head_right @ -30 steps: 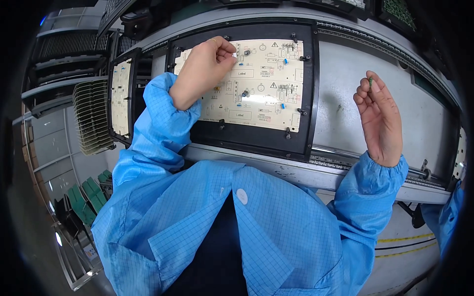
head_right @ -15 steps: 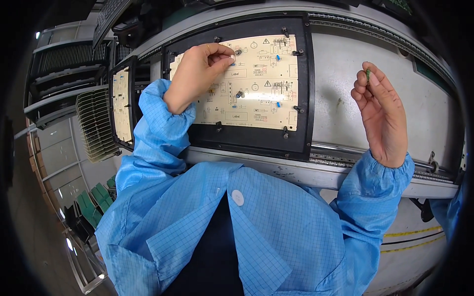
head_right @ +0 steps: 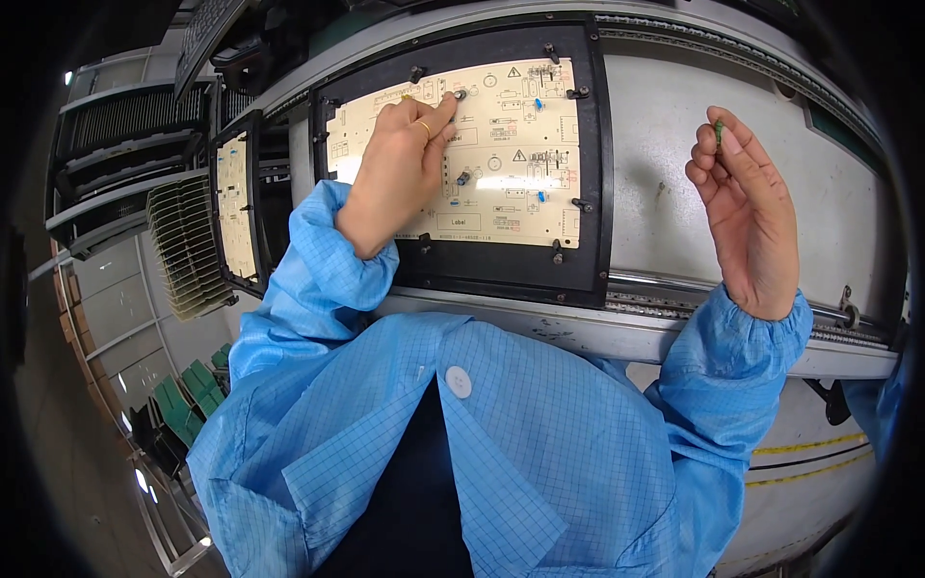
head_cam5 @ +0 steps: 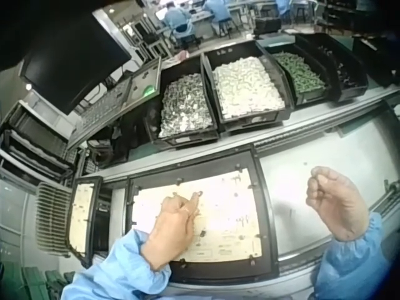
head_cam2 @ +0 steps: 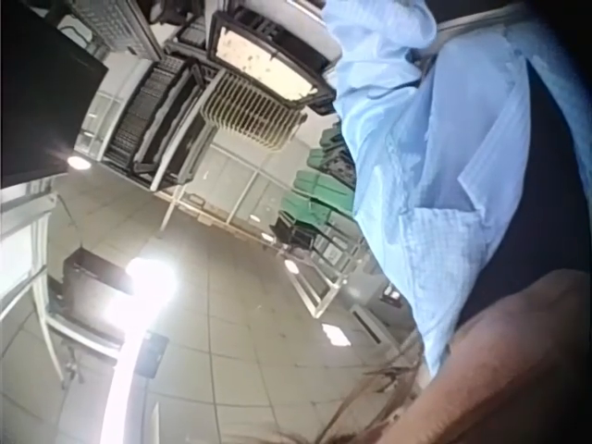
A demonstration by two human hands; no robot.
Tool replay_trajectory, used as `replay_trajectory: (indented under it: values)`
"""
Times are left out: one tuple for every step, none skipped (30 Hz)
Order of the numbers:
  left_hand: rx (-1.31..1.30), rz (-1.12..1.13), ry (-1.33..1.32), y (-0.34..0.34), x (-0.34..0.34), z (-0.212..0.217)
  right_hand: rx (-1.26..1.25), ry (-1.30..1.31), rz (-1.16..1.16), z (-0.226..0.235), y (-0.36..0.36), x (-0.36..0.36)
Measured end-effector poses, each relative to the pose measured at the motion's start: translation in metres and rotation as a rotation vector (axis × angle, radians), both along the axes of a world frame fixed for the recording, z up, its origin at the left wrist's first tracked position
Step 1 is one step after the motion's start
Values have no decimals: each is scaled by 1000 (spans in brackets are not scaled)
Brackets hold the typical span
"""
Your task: Assembling electronic components onto circuit boards at a manual assembly station.
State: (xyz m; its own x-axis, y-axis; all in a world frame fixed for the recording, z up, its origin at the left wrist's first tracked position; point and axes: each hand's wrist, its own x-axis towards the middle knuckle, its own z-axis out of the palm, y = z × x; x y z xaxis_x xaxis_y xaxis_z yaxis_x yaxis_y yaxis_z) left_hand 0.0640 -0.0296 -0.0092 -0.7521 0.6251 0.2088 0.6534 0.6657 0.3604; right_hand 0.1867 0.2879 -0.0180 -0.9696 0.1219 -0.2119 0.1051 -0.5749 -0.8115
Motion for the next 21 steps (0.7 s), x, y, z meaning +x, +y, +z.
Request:
replay_trajectory:
  values:
    - [-12, 21, -15, 1, 1, 0, 6, -8, -3, 0, 1, -1]
    - [-22, 42, -32, 2, 3, 0, 14, -17, -6, 0, 1, -1]
    - [-17, 44, -35, 2, 5, 0, 18, -20, -4, -1, 2, -1]
    - [-36, 49, -49, 2, 7, 0, 10, -19, -11, -1, 3, -1]
    - [-53, 59, -61, 1, 9, 0, 4, -16, -15, -2, 3, -2]
    - [-43, 67, -60, 0, 10, 0, 13, -14, -7, 1, 1, -3]
    - [-38, 68, -79, -2, 9, 0, 13, -24, -42, 5, -2, -6]
    - [-24, 65, -99, -3, 8, 0, 21, -33, -80, 9, -2, -7]
    - [-2, 69, -96, -4, 7, 1, 43, -28, -75, 10, -3, -8]
    - [-45, 44, -109, -6, 5, 4, 86, -44, -98, 9, -4, -7]
    - [-86, 20, -120, -8, 2, 5, 129, -55, -121, 6, -5, -9]
    - [-53, 19, -114, -10, -3, 4, 161, -48, -121, 4, -7, -11]
    - [-3, 13, -174, -11, -10, 3, 260, -56, -82, 2, -12, -14]
    - [44, 8, -232, -13, -16, 1, 356, -65, -40, 3, -16, -19]
    - [108, 28, -347, -17, -20, 2, 481, -18, 9, 11, -27, -26]
    - [132, 35, -344, -19, -23, 0, 605, 29, 60, 18, -39, -34]
    - [239, 96, -484, -23, -23, -4, 749, 61, 96, 24, -46, -43]
    - [336, 147, -631, -23, -21, 1, 766, 54, 98, 27, -52, -52]
    - [295, 181, -693, -25, -20, 8, 974, 135, 162, 29, -57, -63]
    - [311, 178, -698, -28, -18, 12, 1182, 222, 230, 32, -63, -73]
    - [484, 192, -756, -31, -19, 14, 1198, 217, 231, 32, -68, -82]
